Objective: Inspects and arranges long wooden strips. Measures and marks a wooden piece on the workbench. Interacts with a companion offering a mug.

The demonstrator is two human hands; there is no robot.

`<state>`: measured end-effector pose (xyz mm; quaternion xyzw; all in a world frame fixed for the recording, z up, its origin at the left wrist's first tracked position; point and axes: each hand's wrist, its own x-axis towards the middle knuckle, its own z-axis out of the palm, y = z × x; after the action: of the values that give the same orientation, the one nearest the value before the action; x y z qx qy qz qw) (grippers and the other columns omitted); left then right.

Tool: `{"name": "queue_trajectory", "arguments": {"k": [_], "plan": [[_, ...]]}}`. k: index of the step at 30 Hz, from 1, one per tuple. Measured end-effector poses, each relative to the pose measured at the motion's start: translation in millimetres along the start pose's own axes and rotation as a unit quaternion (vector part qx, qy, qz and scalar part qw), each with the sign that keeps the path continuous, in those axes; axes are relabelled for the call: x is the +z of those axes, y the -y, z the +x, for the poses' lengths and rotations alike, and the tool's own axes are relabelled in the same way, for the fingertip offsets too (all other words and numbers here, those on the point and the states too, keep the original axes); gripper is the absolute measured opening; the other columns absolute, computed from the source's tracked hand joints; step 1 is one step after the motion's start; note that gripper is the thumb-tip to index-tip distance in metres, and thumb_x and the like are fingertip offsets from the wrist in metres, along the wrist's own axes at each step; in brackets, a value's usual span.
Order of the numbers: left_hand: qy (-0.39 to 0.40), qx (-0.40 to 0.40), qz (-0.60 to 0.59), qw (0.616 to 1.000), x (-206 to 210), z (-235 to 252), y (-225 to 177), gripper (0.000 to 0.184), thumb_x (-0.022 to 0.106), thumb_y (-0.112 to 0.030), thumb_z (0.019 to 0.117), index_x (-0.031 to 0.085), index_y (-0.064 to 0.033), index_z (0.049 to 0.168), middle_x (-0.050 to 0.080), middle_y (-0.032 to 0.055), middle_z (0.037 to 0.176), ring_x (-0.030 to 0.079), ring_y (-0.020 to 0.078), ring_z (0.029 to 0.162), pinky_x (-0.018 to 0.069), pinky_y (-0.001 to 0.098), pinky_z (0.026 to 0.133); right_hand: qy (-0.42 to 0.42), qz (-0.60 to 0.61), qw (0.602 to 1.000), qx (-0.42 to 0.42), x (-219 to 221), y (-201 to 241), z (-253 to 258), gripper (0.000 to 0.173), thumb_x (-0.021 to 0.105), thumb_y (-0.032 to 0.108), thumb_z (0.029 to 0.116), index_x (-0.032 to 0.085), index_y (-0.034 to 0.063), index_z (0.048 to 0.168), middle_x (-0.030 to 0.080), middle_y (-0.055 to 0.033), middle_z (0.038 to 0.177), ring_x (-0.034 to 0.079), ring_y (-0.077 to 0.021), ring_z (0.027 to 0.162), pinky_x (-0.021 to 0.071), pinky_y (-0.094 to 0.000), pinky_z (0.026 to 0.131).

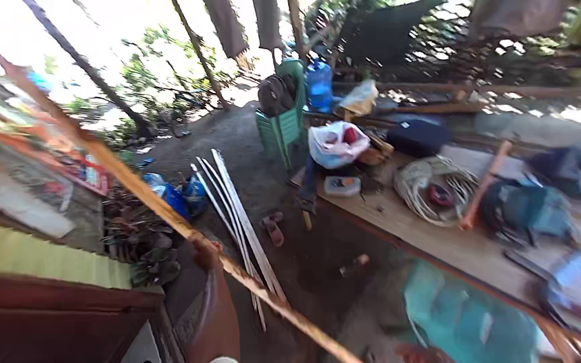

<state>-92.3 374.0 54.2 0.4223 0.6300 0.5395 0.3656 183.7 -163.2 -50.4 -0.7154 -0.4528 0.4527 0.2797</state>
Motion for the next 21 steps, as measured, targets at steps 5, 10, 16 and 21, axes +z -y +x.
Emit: {"name": "queue_trajectory", "arguments": {"k": [5, 10, 16, 21], "plan": [[0.121, 0.025, -0.087, 0.988, 25, -18, -1, 0.069, 0.02, -0.061, 0.1083, 0.053, -0.0012, 0.117, 0.063, 0.0095, 0.075, 0.065, 0.0226, 0.061, 0.0588, 0.0433, 0.057, 0.027, -0.066, 0.992, 0.109, 16, -3, -2, 0.039, 0.055, 0.036, 0.1039, 0.066, 0.0188, 0.137, 0.072, -0.0137, 0.118, 0.068, -0.0333, 0.113, 0.0505, -0.0608, 0.1], [0.164, -0.018, -0.105, 0.981, 49, -49, -28, 0.066, 0.017, -0.06, 0.1092, 0.05, -0.0034, 0.119, 0.06, 0.0077, 0.078, 0.064, 0.0198, 0.063, 0.0584, 0.04, 0.059, -0.099, -0.06, 0.986, 0.123, 47, -8, -20, 0.052, 0.066, 0.037, 0.0982, 0.058, 0.0157, 0.145, 0.06, -0.015, 0.142, 0.055, -0.0326, 0.134, 0.0432, -0.054, 0.113], [0.212, -0.123, -0.099, 0.964, 80, -66, -26, 0.074, 0.013, -0.07, 0.1045, 0.049, -0.0087, 0.125, 0.057, 0.0073, 0.085, 0.057, 0.0181, 0.065, 0.0543, 0.0395, 0.061, -0.187, -0.074, 0.963, 0.178, 85, -1, -77, 0.086, 0.074, 0.058, 0.0863, 0.041, 0.0229, 0.158, 0.042, -0.0111, 0.16, 0.039, -0.033, 0.148, 0.0337, -0.059, 0.119], [0.256, -0.195, -0.131, 0.938, 103, -89, 10, 0.076, 0.015, -0.076, 0.1004, 0.049, -0.0119, 0.122, 0.055, 0.006, 0.083, 0.056, 0.0178, 0.063, 0.0537, 0.0387, 0.058, -0.291, -0.121, 0.921, 0.23, 90, 7, -133, 0.07, 0.072, 0.052, 0.0908, 0.054, 0.0202, 0.15, 0.054, -0.0157, 0.148, 0.048, -0.0392, 0.139, 0.0337, -0.0627, 0.117]]}}
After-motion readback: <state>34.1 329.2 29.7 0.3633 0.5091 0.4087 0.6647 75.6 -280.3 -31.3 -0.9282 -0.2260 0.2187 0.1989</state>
